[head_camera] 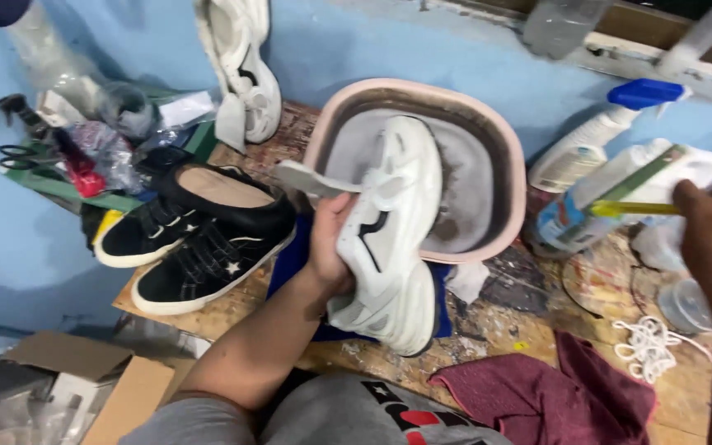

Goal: The person scrubs a white sneaker with a yellow brush, dips the brush into soapy water, and wipes the shoe with a maroon cloth. The person repeats the scrubbing and wiping process on different parts of the shoe.

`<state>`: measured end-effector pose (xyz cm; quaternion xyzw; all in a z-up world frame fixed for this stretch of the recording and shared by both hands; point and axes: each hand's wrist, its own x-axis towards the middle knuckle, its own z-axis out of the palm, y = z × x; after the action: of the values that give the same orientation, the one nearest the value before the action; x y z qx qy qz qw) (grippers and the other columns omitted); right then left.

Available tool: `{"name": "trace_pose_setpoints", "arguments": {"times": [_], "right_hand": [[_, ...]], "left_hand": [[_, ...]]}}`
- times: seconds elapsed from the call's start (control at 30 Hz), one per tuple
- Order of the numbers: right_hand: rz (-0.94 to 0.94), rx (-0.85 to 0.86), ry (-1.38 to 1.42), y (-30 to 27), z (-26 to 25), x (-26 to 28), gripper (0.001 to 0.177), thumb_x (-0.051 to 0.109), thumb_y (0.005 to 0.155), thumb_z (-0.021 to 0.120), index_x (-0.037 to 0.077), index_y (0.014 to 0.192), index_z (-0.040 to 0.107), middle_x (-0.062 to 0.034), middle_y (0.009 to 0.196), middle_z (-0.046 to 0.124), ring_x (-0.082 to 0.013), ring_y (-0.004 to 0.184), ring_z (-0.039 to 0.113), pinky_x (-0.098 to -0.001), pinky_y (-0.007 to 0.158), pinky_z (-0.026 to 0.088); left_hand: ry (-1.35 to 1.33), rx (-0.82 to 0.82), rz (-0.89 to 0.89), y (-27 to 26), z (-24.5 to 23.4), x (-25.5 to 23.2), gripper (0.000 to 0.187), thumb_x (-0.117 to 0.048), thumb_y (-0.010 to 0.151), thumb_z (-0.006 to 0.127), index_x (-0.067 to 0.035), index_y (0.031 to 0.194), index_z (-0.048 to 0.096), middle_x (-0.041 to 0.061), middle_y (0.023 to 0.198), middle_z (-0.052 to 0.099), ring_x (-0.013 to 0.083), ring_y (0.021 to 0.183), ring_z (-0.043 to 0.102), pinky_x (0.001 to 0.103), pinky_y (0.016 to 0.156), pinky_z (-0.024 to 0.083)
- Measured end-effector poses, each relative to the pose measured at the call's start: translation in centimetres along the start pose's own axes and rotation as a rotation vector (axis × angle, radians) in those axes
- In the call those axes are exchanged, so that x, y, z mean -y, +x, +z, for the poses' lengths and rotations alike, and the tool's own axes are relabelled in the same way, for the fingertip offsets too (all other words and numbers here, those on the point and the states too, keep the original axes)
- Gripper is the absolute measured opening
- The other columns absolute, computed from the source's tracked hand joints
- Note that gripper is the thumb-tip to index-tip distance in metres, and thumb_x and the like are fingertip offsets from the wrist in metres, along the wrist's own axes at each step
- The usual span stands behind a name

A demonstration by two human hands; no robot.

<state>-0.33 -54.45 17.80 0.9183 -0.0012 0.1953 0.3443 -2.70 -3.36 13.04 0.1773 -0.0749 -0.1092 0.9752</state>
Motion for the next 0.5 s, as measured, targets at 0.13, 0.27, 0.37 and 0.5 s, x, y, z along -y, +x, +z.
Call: {"name": "trace_pose_setpoints", "arguments": {"times": [0.13, 0.27, 0.37, 0.5], "right_hand": [[0.095, 0.218, -0.007, -2.0, -4.1, 1.8, 0.013, 0.017, 0.112, 0.057, 0.013, 0.123, 0.057, -0.0086, 0.087, 0.074, -0.0215, 0.068, 0.073, -0.0298, 0.057, 0.053], [0.22, 0.075, 0.327, -4.6, -2.5, 1.8, 0.023, 0.007, 0.094, 0.057, 0.002, 0.116, 0.057, -0.0246, 0.085, 0.072, -0.0471, 0.073, 0.068, -0.05, 0.064, 0.051], [0.148, -0.083, 0.569, -4.8, -8.6, 3.5, 0.041, 0.007, 0.098, 0.062, 0.0, 0.138, 0.059, -0.0297, 0.109, 0.068, -0.0504, 0.097, 0.063, -0.0571, 0.083, 0.05], [0.045, -0.193, 0.921, -2.8, -13.4, 11.6, 0.037, 0.024, 0.114, 0.041, -0.002, 0.128, 0.064, -0.0249, 0.107, 0.061, -0.0417, 0.103, 0.053, -0.0534, 0.092, 0.038]], "left_hand": [[0.023, -0.046, -0.139, 0.0, 0.8, -0.2, 0.056, -0.045, 0.1, 0.041, -0.001, 0.122, 0.068, 0.02, 0.111, 0.073, 0.031, 0.101, 0.068, 0.039, 0.091, 0.051], [0.079, -0.1, -0.199, -0.1, 1.5, -0.5, 0.059, -0.049, 0.098, 0.045, -0.002, 0.127, 0.066, 0.02, 0.114, 0.072, 0.0306, 0.102, 0.068, 0.04, 0.09, 0.052], [0.102, -0.09, -0.281, 0.5, 2.1, -1.4, 0.065, -0.054, 0.097, 0.043, -0.002, 0.129, 0.064, 0.021, 0.113, 0.071, 0.0318, 0.101, 0.068, 0.04, 0.088, 0.052], [0.124, -0.108, -0.301, 1.2, 1.9, -2.1, 0.066, -0.058, 0.098, 0.042, -0.001, 0.112, 0.07, 0.021, 0.1, 0.074, 0.0318, 0.091, 0.07, 0.04, 0.082, 0.054]]}}
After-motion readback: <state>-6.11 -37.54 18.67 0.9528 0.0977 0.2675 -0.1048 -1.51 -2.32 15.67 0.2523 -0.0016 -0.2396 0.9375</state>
